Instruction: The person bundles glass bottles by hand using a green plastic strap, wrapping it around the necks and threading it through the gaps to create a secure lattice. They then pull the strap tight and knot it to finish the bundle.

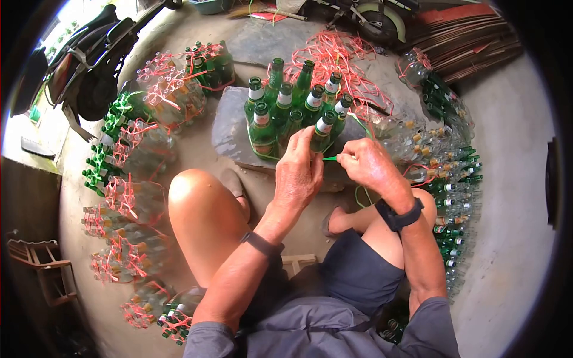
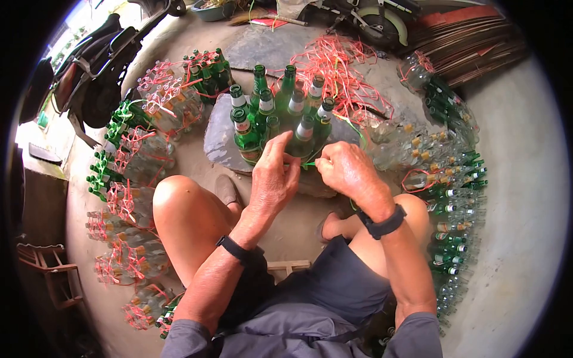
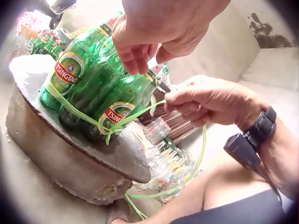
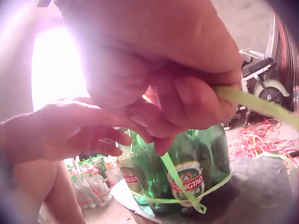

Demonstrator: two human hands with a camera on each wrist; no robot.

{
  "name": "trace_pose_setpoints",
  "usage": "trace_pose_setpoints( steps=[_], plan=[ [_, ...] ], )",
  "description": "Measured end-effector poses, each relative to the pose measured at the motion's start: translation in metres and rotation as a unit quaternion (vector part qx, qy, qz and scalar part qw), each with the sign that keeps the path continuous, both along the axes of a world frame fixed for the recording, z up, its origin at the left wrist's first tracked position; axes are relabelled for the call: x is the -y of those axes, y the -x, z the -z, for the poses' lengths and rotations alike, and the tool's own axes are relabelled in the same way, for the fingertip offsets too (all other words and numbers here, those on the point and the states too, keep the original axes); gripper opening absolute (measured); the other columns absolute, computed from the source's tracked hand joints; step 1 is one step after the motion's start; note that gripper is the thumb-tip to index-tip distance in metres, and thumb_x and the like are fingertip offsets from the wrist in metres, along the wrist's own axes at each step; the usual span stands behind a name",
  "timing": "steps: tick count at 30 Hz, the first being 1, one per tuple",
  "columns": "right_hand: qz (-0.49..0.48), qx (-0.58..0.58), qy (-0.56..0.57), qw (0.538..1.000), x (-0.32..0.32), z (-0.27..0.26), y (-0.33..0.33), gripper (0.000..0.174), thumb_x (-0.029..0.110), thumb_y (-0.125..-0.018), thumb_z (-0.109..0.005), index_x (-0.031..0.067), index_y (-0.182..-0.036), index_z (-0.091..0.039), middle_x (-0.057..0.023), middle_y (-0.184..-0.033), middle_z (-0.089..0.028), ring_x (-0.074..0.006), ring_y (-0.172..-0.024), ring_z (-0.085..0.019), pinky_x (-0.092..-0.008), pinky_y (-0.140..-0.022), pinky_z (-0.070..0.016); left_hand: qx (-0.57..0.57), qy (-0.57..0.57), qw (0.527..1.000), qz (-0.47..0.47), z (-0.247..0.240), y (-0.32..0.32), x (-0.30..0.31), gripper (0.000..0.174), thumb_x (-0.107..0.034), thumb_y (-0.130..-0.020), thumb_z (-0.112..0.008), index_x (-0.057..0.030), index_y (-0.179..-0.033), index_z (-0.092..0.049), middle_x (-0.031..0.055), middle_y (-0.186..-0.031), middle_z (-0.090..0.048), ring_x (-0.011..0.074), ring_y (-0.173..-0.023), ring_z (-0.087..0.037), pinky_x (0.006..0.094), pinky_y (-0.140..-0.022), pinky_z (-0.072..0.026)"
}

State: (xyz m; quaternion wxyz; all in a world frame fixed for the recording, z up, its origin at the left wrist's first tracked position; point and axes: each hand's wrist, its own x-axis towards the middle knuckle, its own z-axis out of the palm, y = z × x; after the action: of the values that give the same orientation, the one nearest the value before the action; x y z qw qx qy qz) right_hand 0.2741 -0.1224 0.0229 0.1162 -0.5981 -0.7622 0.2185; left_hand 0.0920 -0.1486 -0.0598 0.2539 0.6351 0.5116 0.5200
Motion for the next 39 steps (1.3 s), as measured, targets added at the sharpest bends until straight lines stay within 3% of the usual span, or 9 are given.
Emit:
trace_pose_setpoints(
  steps=[8, 9, 16, 18, 19, 21, 29, 32, 39],
  plan=[
    [-0.096, 0.067, -0.032, 0.993, -0.027, -0.037, 0.009, 0.022, 0.021, -0.084, -0.068, -0.0005, -0.079, -0.073, -0.0261, -0.087, -0.072, -0.0492, -0.088, -0.071, -0.0585, -0.08, -0.0559, -0.021, 0.065, 0.997, 0.017, -0.001, -0.014, -0.017, 0.083, -0.009, -0.088, -0.077, 0.001, -0.161, -0.038, 0.025, -0.135, -0.061, 0.0304, -0.084, -0.075, 0.0451, -0.08, -0.061],
    [-0.096, 0.068, -0.032, 0.993, -0.03, -0.037, 0.01, 0.022, 0.021, -0.084, -0.068, -0.0005, -0.079, -0.073, -0.0261, -0.087, -0.072, -0.0492, -0.088, -0.071, -0.0585, -0.08, -0.0559, 0.024, 0.112, 0.992, 0.051, -0.011, -0.012, -0.017, 0.083, -0.012, -0.089, -0.075, 0.0033, -0.16, -0.035, 0.0324, -0.146, -0.055, 0.0524, -0.116, -0.067, 0.0552, -0.097, -0.0579],
    [-0.156, 0.087, -0.125, 0.976, -0.048, -0.043, 0.014, 0.019, 0.019, -0.082, -0.068, 0.0012, -0.077, -0.07, -0.0241, -0.077, -0.07, -0.0481, -0.079, -0.071, -0.0591, -0.074, -0.0555, 0.007, 0.119, 0.992, 0.037, -0.001, -0.022, -0.027, 0.08, -0.018, -0.091, -0.077, 0.0009, -0.158, -0.039, 0.0319, -0.143, -0.058, 0.0522, -0.115, -0.067, 0.0559, -0.095, -0.0579],
    [-0.176, 0.096, -0.144, 0.969, -0.052, -0.042, 0.015, 0.019, 0.019, -0.083, -0.068, 0.0018, -0.076, -0.069, -0.0236, -0.076, -0.069, -0.0476, -0.077, -0.07, -0.0588, -0.072, -0.0553, 0.016, 0.084, 0.996, -0.004, 0.004, -0.027, -0.028, 0.074, -0.02, -0.092, -0.077, -0.0006, -0.156, -0.045, 0.0286, -0.137, -0.063, 0.036, -0.086, -0.075, 0.0478, -0.084, -0.0607],
    [-0.183, 0.099, -0.15, 0.967, -0.053, -0.043, 0.017, 0.018, 0.019, -0.083, -0.068, 0.0022, -0.075, -0.068, -0.0231, -0.074, -0.068, -0.047, -0.076, -0.07, -0.0584, -0.071, -0.0552, 0.016, 0.086, 0.996, -0.005, 0.004, -0.029, -0.028, 0.074, -0.02, -0.092, -0.077, -0.0006, -0.156, -0.045, 0.0286, -0.137, -0.063, 0.036, -0.086, -0.075, 0.0478, -0.084, -0.0607],
    [-0.192, 0.104, -0.155, 0.964, -0.057, -0.045, 0.019, 0.018, 0.018, -0.084, -0.069, 0.0026, -0.075, -0.067, -0.0227, -0.073, -0.068, -0.0465, -0.076, -0.071, -0.0579, -0.07, -0.055, 0.023, 0.071, 0.997, -0.01, 0.006, -0.031, -0.029, 0.066, -0.016, -0.096, -0.073, -0.0024, -0.153, -0.044, 0.0301, -0.137, -0.061, 0.0529, -0.113, -0.068, 0.0572, -0.091, -0.058],
    [-0.226, 0.121, -0.177, 0.95, -0.073, -0.047, 0.021, 0.019, 0.019, -0.086, -0.071, 0.0041, -0.076, -0.066, -0.0208, -0.071, -0.067, -0.0446, -0.074, -0.07, -0.0557, -0.067, -0.0552, 0.041, 0.069, 0.996, -0.031, 0.003, -0.039, -0.029, 0.057, -0.01, -0.099, -0.068, -0.0045, -0.151, -0.043, 0.027, -0.135, -0.06, 0.0526, -0.108, -0.068, 0.0581, -0.086, -0.059],
    [-0.253, 0.127, -0.209, 0.936, -0.076, -0.048, 0.024, 0.018, 0.018, -0.086, -0.071, 0.0046, -0.076, -0.065, -0.0201, -0.07, -0.067, -0.0443, -0.073, -0.07, -0.0556, -0.066, -0.0548, 0.061, 0.092, 0.993, -0.033, 0.002, -0.04, -0.029, 0.052, -0.013, -0.103, -0.067, -0.0056, -0.151, -0.048, 0.0317, -0.136, -0.06, 0.0571, -0.117, -0.064, 0.0586, -0.092, -0.0563],
    [-0.282, 0.124, -0.205, 0.929, -0.091, -0.05, 0.029, 0.017, 0.016, -0.085, -0.07, 0.0044, -0.075, -0.063, -0.0202, -0.069, -0.065, -0.0438, -0.072, -0.069, -0.0551, -0.065, -0.0534, 0.039, 0.085, 0.994, -0.059, 0.008, -0.046, -0.031, 0.043, -0.014, -0.108, -0.061, -0.0084, -0.148, -0.048, 0.0294, -0.133, -0.06, 0.0576, -0.109, -0.065, 0.0616, -0.083, -0.057]
  ],
)
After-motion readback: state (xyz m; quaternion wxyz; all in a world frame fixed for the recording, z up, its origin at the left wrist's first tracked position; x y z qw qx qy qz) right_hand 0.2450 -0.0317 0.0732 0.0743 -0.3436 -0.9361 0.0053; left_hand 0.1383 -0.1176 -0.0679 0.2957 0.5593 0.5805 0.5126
